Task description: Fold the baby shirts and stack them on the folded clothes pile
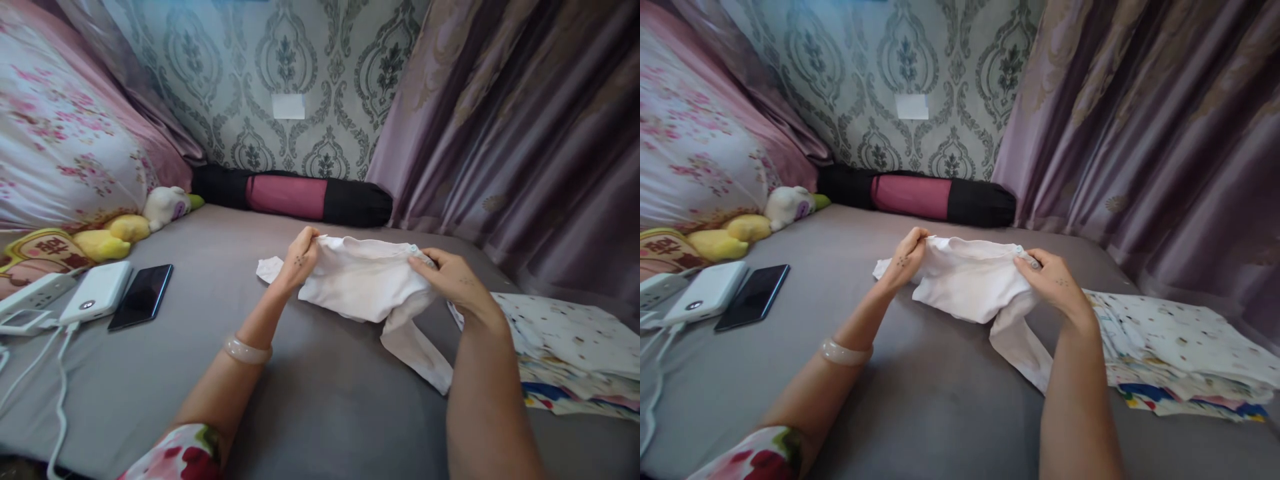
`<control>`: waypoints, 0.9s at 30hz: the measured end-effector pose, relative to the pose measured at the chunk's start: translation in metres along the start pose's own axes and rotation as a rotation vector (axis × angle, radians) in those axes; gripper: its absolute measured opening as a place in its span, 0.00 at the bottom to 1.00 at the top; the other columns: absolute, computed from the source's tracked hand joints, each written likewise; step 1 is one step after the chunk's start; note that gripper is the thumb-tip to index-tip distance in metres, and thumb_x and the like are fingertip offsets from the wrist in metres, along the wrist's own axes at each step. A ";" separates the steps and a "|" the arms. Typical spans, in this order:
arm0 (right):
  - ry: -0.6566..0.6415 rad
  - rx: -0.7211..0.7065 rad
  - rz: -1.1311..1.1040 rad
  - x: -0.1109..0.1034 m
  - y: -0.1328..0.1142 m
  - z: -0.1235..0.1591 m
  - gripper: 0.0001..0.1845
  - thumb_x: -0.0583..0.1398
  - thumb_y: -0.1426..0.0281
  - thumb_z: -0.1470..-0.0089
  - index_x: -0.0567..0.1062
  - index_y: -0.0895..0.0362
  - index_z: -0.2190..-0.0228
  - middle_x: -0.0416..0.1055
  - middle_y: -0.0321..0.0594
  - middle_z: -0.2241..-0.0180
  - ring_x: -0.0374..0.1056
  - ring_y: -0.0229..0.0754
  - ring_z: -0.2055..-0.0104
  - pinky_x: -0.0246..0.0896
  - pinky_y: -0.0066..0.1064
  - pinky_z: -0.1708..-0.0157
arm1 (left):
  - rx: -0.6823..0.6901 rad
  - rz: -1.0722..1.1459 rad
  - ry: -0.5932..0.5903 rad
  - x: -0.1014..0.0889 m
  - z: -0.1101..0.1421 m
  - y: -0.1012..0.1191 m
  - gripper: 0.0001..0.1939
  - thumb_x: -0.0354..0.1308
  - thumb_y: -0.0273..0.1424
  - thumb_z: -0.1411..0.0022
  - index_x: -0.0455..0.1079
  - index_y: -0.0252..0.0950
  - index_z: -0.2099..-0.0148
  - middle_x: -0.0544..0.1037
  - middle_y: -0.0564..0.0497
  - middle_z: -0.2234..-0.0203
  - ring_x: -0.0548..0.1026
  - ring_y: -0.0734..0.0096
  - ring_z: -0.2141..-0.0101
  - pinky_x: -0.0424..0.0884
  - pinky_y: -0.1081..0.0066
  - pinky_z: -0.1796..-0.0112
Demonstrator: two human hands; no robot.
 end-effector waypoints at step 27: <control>-0.624 -0.166 0.019 -0.018 -0.130 0.056 0.26 0.64 0.47 0.56 0.82 0.55 0.65 0.77 0.41 0.65 0.71 0.47 0.62 0.66 0.36 0.63 | -0.086 -0.067 -0.616 -0.162 0.035 0.091 0.15 0.68 0.42 0.55 0.78 0.37 0.67 0.77 0.53 0.75 0.74 0.70 0.71 0.70 0.73 0.70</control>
Point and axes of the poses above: each hand's wrist, its own z-axis away from the middle knuckle, its own x-axis out of the palm, y = z × x, the point moved 8 cm from there along -z, towards the middle knuckle
